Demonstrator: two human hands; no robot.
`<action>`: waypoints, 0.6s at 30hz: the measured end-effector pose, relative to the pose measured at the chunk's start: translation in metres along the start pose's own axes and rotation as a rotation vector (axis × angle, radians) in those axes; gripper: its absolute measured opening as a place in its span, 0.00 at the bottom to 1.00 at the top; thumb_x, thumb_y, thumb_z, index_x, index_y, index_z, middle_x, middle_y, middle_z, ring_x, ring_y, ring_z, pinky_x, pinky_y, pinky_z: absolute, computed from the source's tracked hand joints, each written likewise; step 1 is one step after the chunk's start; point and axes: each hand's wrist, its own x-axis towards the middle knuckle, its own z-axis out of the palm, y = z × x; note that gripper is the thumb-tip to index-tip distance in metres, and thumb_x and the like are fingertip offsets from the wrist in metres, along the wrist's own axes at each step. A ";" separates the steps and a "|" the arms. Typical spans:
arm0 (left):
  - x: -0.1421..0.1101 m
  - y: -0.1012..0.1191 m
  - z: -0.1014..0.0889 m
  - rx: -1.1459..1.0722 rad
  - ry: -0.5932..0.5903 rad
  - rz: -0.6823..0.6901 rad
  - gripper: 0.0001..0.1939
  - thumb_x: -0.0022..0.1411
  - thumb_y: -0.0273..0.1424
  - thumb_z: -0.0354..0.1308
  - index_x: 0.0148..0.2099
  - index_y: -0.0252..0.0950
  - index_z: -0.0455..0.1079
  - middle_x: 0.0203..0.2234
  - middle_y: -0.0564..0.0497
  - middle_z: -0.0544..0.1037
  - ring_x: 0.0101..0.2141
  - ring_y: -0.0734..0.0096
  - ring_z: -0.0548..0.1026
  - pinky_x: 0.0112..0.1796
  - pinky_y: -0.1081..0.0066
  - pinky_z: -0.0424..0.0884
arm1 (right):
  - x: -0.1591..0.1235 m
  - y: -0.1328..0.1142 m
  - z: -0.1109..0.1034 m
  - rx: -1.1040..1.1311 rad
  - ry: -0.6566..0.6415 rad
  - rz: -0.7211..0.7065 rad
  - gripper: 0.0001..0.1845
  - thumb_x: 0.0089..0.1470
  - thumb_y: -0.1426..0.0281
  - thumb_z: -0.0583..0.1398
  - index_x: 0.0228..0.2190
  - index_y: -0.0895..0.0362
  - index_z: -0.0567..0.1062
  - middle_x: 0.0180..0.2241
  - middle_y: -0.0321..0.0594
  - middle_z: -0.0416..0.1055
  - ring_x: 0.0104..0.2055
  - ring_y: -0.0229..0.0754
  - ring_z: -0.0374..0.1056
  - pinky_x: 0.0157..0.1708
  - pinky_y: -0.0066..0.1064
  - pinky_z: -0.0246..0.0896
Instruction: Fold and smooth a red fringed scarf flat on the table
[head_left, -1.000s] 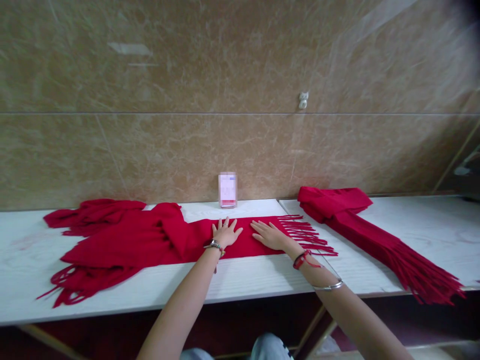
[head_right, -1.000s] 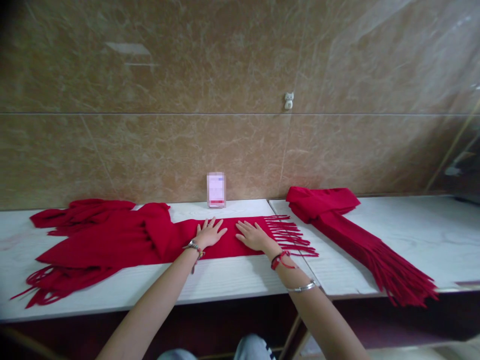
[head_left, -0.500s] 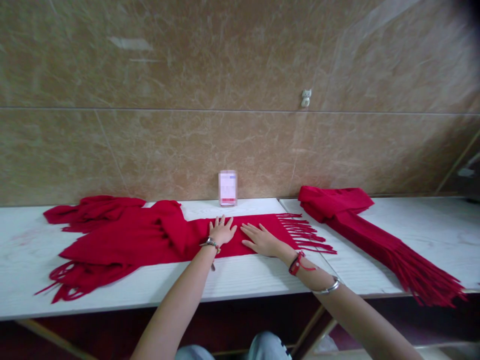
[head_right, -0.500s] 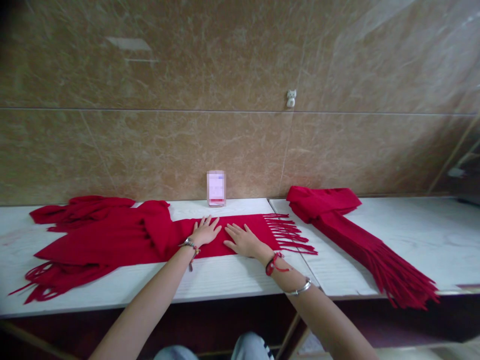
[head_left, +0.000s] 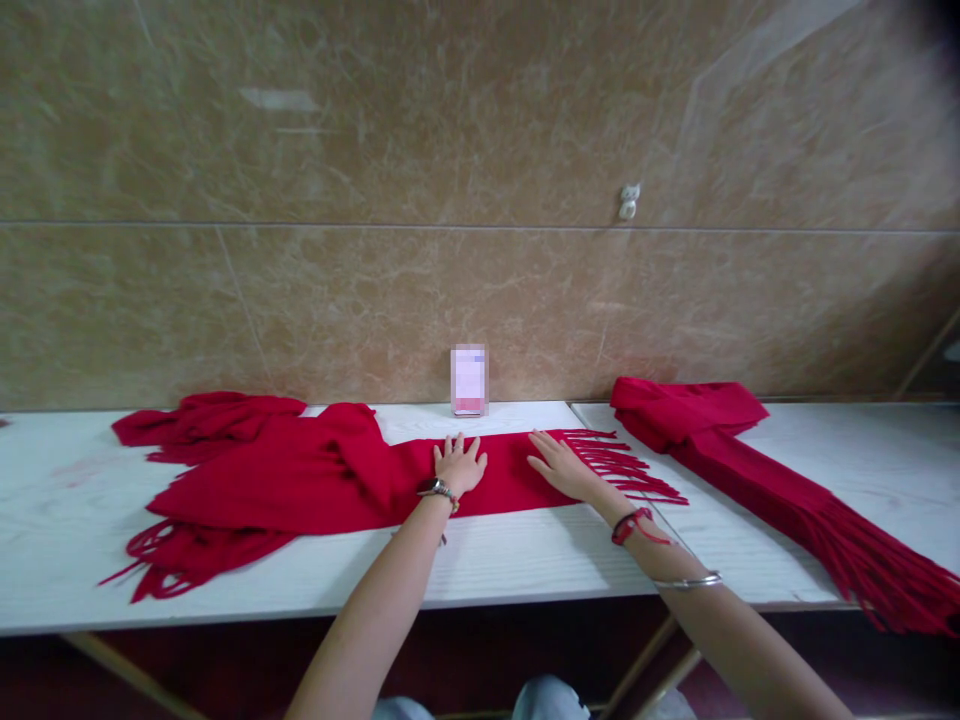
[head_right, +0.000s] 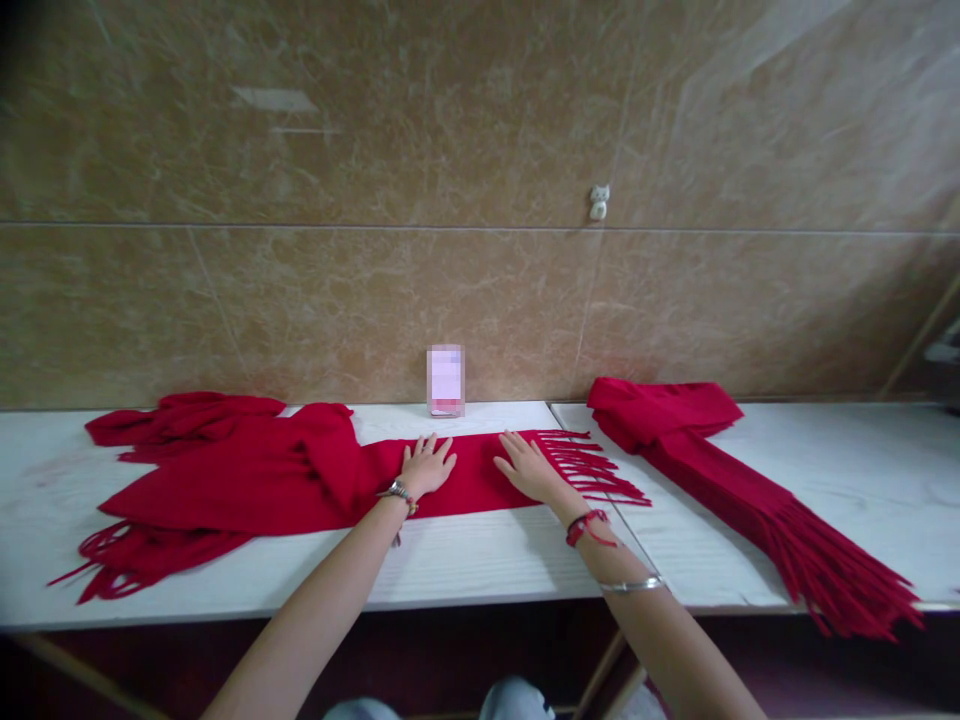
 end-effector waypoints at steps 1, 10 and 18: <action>0.000 0.000 0.000 0.002 0.008 0.002 0.29 0.62 0.46 0.33 0.63 0.44 0.46 0.62 0.48 0.45 0.60 0.52 0.42 0.55 0.48 0.41 | 0.002 -0.011 0.001 0.019 0.008 -0.044 0.30 0.58 0.59 0.44 0.58 0.60 0.51 0.61 0.48 0.44 0.62 0.46 0.38 0.57 0.46 0.39; -0.006 0.002 -0.005 0.010 0.042 0.041 0.27 0.62 0.44 0.38 0.61 0.42 0.52 0.61 0.47 0.49 0.59 0.51 0.46 0.54 0.50 0.47 | 0.006 -0.050 0.010 -0.053 -0.133 -0.175 0.32 0.58 0.54 0.42 0.58 0.58 0.52 0.60 0.47 0.46 0.62 0.47 0.41 0.57 0.47 0.38; -0.039 -0.075 -0.051 0.205 0.412 0.026 0.22 0.62 0.37 0.45 0.58 0.40 0.57 0.60 0.45 0.52 0.59 0.55 0.48 0.55 0.53 0.48 | 0.003 -0.035 0.012 -0.130 -0.125 -0.198 0.31 0.58 0.56 0.40 0.58 0.57 0.53 0.60 0.47 0.48 0.61 0.46 0.43 0.56 0.46 0.42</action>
